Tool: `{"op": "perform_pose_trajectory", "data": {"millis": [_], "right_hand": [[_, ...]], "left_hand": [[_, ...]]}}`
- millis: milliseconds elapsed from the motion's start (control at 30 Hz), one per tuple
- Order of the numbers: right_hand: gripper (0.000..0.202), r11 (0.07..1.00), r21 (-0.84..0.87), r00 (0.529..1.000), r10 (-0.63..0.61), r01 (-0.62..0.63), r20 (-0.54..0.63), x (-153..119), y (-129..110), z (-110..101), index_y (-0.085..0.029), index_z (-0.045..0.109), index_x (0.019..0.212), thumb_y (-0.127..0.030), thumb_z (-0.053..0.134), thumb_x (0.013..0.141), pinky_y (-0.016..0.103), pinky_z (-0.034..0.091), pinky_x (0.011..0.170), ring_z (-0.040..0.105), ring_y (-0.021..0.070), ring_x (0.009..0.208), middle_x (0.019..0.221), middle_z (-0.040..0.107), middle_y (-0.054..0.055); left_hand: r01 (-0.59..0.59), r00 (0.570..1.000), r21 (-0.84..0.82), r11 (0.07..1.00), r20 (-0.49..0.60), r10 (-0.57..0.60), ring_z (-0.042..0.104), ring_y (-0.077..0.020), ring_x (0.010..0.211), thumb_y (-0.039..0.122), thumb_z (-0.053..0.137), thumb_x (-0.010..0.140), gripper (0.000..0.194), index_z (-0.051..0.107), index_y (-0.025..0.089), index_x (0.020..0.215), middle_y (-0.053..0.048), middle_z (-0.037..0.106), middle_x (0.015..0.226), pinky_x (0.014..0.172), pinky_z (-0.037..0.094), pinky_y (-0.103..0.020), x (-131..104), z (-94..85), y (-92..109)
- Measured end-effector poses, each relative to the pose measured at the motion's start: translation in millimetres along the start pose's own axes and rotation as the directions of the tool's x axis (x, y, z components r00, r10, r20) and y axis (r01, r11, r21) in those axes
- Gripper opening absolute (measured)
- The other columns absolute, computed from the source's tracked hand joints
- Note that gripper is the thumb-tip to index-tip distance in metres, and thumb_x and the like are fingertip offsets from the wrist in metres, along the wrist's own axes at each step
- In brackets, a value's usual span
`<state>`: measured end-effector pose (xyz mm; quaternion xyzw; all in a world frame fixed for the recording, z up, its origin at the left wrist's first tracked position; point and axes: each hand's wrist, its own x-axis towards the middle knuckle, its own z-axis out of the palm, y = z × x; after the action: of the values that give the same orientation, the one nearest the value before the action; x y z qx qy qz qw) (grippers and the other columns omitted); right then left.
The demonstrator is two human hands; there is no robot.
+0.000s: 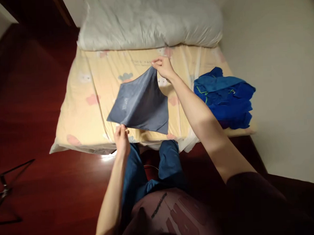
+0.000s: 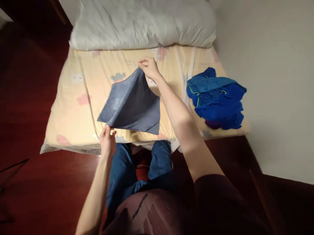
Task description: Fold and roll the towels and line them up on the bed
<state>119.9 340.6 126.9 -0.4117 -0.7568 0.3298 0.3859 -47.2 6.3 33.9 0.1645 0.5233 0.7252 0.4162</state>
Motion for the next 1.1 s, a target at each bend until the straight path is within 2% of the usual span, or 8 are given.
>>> {"op": "perform_pose_trajectory", "data": {"millis": [100, 233, 333, 467, 600, 767, 933, 1100], "right_hand": [[0.058, 0.998, 0.054, 0.997, -0.015, 0.019, -0.081, -11.4, -24.5, -40.6, -0.020, 0.067, 0.102, -0.075, 0.074, 0.083, 0.039, 0.059, 0.090, 0.072, 0.0231, 0.098, 0.091, 0.076, 0.006], [0.056, 0.987, 0.133, 0.982, -0.070, 0.094, -0.173, -39.1, -62.5, -89.7, -0.020, 0.067, 0.104, -0.073, 0.072, 0.087, 0.038, 0.061, 0.083, 0.074, 0.0220, 0.092, 0.089, 0.075, 0.004], [0.053, 0.973, 0.181, 0.971, -0.100, 0.141, -0.217, -65.1, -94.8, -119.0, -0.020, 0.069, 0.103, -0.071, 0.070, 0.089, 0.037, 0.061, 0.081, 0.075, 0.0210, 0.090, 0.088, 0.075, 0.004], [0.049, 0.961, 0.219, 0.963, -0.116, 0.171, -0.241, -93.1, -126.0, -149.6, -0.019, 0.071, 0.097, -0.067, 0.071, 0.091, 0.034, 0.061, 0.081, 0.074, 0.0192, 0.092, 0.089, 0.076, 0.008], [0.047, 0.945, 0.237, 0.950, -0.157, 0.224, -0.269, -114.4, -139.8, -173.5, -0.019, 0.071, 0.099, -0.060, 0.085, 0.081, 0.038, 0.064, 0.077, 0.075, 0.0215, 0.087, 0.087, 0.075, 0.005], [0.045, 0.946, 0.247, 0.950, -0.135, 0.208, -0.282, -154.4, -149.3, -189.3, -0.019, 0.072, 0.097, -0.050, 0.094, 0.073, 0.037, 0.064, 0.077, 0.073, 0.0195, 0.083, 0.081, 0.074, 0.002], [0.048, 0.953, 0.289, 0.971, -0.018, 0.088, -0.236, -224.0, -149.8, -191.9, -0.020, 0.075, 0.093, -0.048, 0.099, 0.062, 0.033, 0.063, 0.072, 0.072, 0.0187, 0.077, 0.081, 0.075, 0.002], [0.057, 0.934, 0.331, 0.976, 0.183, -0.136, -0.115, -307.6, -139.3, -189.6, -0.018, 0.079, 0.094, -0.053, 0.102, 0.054, 0.034, 0.061, 0.070, 0.073, 0.0207, 0.074, 0.081, 0.076, 0.007]], "left_hand": [[-0.196, 0.980, 0.228, 0.954, 0.065, 0.186, 0.052, -0.0111, 0.068, 0.051, 0.079, 0.090, 0.039, 0.065, 0.018, 0.074, 0.001, 0.056, 0.073, 0.059, 0.040, -0.020, 37.5, -3.2, 71.4], [-0.294, 0.956, 0.430, 0.854, 0.151, 0.253, 0.048, -0.0067, 0.063, 0.039, 0.074, 0.098, 0.033, 0.063, 0.013, 0.081, 0.004, 0.052, 0.067, 0.068, 0.043, -0.018, 71.1, 21.3, 183.2], [-0.397, 0.917, 0.505, 0.766, 0.239, 0.318, 0.046, 0.0006, 0.066, 0.031, 0.056, 0.109, 0.034, 0.063, -0.001, 0.100, 0.008, 0.046, 0.067, 0.087, 0.043, -0.024, 69.3, 52.4, 250.9], [-0.457, 0.883, 0.449, 0.768, 0.334, 0.330, 0.053, -0.0004, 0.077, 0.025, 0.058, 0.108, 0.035, 0.062, -0.008, 0.119, 0.006, 0.051, 0.073, 0.092, 0.042, -0.027, 44.1, 87.0, 301.2], [-0.508, 0.852, 0.459, 0.729, 0.389, 0.349, 0.058, -0.0017, 0.087, 0.020, 0.060, 0.105, 0.035, 0.060, -0.010, 0.124, 0.003, 0.059, 0.083, 0.093, 0.039, -0.029, 22.8, 101.1, 317.2], [-0.568, 0.823, 0.546, 0.615, 0.392, 0.412, 0.060, -0.0013, 0.083, 0.023, 0.067, 0.102, 0.038, 0.060, -0.011, 0.118, -0.003, 0.068, 0.092, 0.094, 0.044, -0.030, 6.1, 94.0, 309.9], [-0.573, 0.812, 0.530, 0.625, 0.467, 0.349, 0.056, -0.0024, 0.070, 0.016, 0.077, 0.095, 0.020, 0.070, -0.001, 0.103, 0.002, 0.067, 0.077, 0.086, 0.052, -0.025, -18.4, 55.9, 284.0], [-0.277, 0.929, 0.481, 0.832, 0.356, 0.103, 0.056, -0.0117, 0.064, 0.006, 0.088, 0.078, 0.010, 0.078, 0.010, 0.081, -0.005, 0.067, 0.071, 0.062, 0.046, -0.024, -60.4, 3.2, 250.7]]}}
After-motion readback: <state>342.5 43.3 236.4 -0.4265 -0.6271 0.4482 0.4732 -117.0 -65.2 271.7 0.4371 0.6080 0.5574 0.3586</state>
